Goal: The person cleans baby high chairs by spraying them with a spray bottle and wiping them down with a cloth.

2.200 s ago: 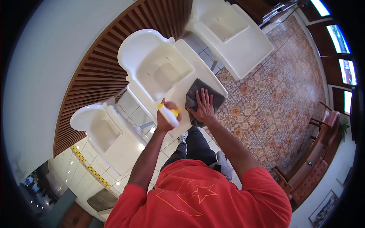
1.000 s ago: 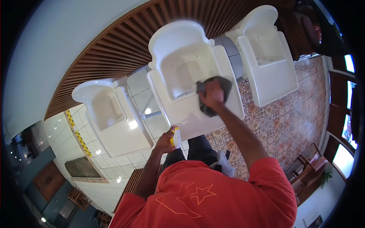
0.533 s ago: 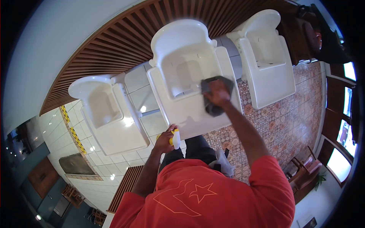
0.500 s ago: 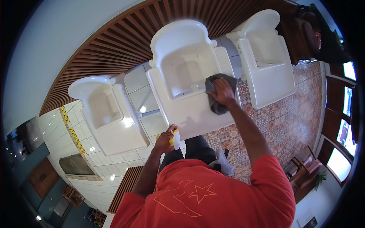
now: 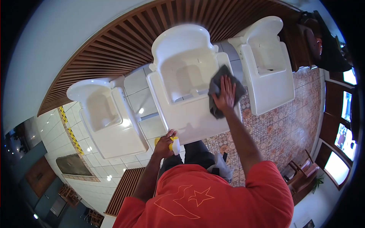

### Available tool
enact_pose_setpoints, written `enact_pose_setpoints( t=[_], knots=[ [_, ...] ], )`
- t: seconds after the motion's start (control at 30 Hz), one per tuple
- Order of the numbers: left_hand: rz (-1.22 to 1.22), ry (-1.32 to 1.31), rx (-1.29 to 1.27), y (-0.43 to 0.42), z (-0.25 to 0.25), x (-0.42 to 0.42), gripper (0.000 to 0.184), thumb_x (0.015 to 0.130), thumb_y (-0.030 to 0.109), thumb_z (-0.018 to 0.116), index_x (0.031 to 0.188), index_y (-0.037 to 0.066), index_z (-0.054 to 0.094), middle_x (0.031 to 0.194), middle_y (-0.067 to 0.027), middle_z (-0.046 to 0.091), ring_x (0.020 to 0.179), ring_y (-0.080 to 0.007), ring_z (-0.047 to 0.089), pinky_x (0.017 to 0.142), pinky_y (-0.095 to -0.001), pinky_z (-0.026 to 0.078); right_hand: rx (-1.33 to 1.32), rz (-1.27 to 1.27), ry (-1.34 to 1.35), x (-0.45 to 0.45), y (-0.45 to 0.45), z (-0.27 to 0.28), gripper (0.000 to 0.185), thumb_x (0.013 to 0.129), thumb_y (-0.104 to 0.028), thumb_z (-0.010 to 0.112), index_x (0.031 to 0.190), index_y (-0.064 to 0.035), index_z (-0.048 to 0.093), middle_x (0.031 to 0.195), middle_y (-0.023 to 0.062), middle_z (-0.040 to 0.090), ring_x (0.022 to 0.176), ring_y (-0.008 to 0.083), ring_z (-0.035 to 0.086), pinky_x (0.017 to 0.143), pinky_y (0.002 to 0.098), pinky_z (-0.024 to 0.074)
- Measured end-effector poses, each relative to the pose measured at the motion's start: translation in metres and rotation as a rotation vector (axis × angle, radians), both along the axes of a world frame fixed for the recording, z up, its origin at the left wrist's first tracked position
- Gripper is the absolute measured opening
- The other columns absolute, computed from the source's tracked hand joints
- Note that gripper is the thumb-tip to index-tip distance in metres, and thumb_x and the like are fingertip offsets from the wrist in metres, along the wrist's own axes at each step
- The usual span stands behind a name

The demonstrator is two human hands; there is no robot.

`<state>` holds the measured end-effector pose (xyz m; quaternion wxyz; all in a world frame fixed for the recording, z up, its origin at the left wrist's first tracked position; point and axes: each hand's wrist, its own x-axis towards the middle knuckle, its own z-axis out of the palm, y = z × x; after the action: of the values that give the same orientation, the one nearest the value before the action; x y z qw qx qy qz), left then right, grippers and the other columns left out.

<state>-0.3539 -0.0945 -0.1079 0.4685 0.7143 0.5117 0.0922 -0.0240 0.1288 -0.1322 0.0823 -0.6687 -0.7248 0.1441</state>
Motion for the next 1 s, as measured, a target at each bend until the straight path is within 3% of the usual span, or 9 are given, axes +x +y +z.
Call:
enact_pose_setpoints(
  t=[0.13, 0.27, 0.33, 0.53, 0.6, 0.7, 0.83, 1.0],
  knots=[
    [-0.034, 0.057, 0.003, 0.000, 0.004, 0.002, 0.034, 0.059, 0.013, 0.070, 0.091, 0.004, 0.066, 0.146, -0.0082, 0.050, 0.144, -0.0222, 0.033, 0.107, -0.0389, 0.038, 0.054, 0.045, -0.008, -0.026, 0.108, -0.007, 0.089, 0.079, -0.021, 0.070, 0.153, -0.0072, 0.022, 0.159, 0.0137, 0.023, 0.147, 0.0304, 0.022, 0.119, 0.0517, 0.0142],
    [-0.057, 0.145, 0.015, -0.006, 0.000, 0.002, 0.036, 0.059, 0.013, 0.070, 0.094, 0.005, 0.066, 0.150, -0.0053, 0.045, 0.145, -0.0203, 0.029, 0.106, -0.0399, 0.038, 0.089, 0.070, -0.075, -0.022, 0.108, -0.017, 0.085, 0.081, -0.013, 0.066, 0.153, -0.0073, 0.021, 0.159, 0.0133, 0.022, 0.147, 0.0290, 0.021, 0.120, 0.0491, 0.0152],
    [-0.046, 0.133, 0.023, -0.004, 0.001, 0.005, 0.039, 0.059, 0.013, 0.070, 0.096, 0.005, 0.066, 0.151, -0.0046, 0.043, 0.146, -0.0199, 0.028, 0.106, -0.0407, 0.038, 0.057, 0.085, 0.066, -0.005, 0.062, -0.009, 0.079, 0.079, -0.007, 0.059, 0.151, -0.0072, 0.027, 0.157, 0.0139, 0.028, 0.146, 0.0287, 0.025, 0.120, 0.0472, 0.0166],
    [-0.084, 0.127, -0.005, -0.008, -0.006, -0.002, 0.052, 0.062, 0.018, 0.072, 0.113, 0.007, 0.064, 0.151, -0.0048, 0.043, 0.146, -0.0198, 0.028, 0.105, -0.0434, 0.037, -0.005, -0.038, 0.071, 0.023, -0.077, -0.001, 0.068, 0.082, -0.013, 0.055, 0.147, -0.0017, 0.037, 0.154, 0.0166, 0.035, 0.143, 0.0331, 0.032, 0.116, 0.0514, 0.0229],
    [-0.057, 0.121, -0.016, -0.006, -0.003, 0.000, 0.053, 0.063, 0.020, 0.072, 0.114, 0.007, 0.064, 0.151, -0.0050, 0.044, 0.146, -0.0202, 0.029, 0.104, -0.0434, 0.038, 0.005, 0.015, 0.028, 0.018, -0.070, 0.006, 0.076, 0.081, -0.020, 0.059, 0.149, -0.0006, 0.030, 0.154, 0.0186, 0.032, 0.144, 0.0355, 0.029, 0.117, 0.0528, 0.0199],
    [-0.066, 0.124, 0.024, -0.005, -0.001, 0.002, 0.053, 0.062, 0.019, 0.071, 0.114, 0.006, 0.064, 0.150, -0.0052, 0.044, 0.145, -0.0206, 0.030, 0.104, -0.0434, 0.038, 0.063, -0.032, 0.012, -0.002, -0.010, 0.005, 0.095, 0.078, -0.044, 0.068, 0.151, -0.0003, 0.024, 0.155, 0.0198, 0.028, 0.143, 0.0347, 0.027, 0.118, 0.0513, 0.0192],
    [-0.078, 0.188, 0.013, -0.007, -0.006, 0.003, 0.052, 0.062, 0.017, 0.070, 0.112, 0.006, 0.064, 0.150, -0.0053, 0.045, 0.145, -0.0205, 0.031, 0.104, -0.0419, 0.038, 0.103, 0.018, 0.000, -0.026, 0.099, -0.010, 0.092, 0.080, -0.033, 0.069, 0.152, -0.0022, 0.020, 0.157, 0.0184, 0.024, 0.145, 0.0327, 0.023, 0.120, 0.0470, 0.0154],
    [-0.033, 0.152, 0.036, -0.009, -0.005, 0.004, 0.043, 0.059, 0.014, 0.069, 0.101, 0.004, 0.066, 0.149, -0.0067, 0.046, 0.143, -0.0212, 0.035, 0.103, -0.0417, 0.039, 0.074, 0.036, -0.014, -0.012, 0.075, -0.007, 0.080, 0.083, -0.019, 0.062, 0.152, -0.0033, 0.023, 0.157, 0.0168, 0.025, 0.146, 0.0305, 0.024, 0.120, 0.0468, 0.0161]
  ],
)
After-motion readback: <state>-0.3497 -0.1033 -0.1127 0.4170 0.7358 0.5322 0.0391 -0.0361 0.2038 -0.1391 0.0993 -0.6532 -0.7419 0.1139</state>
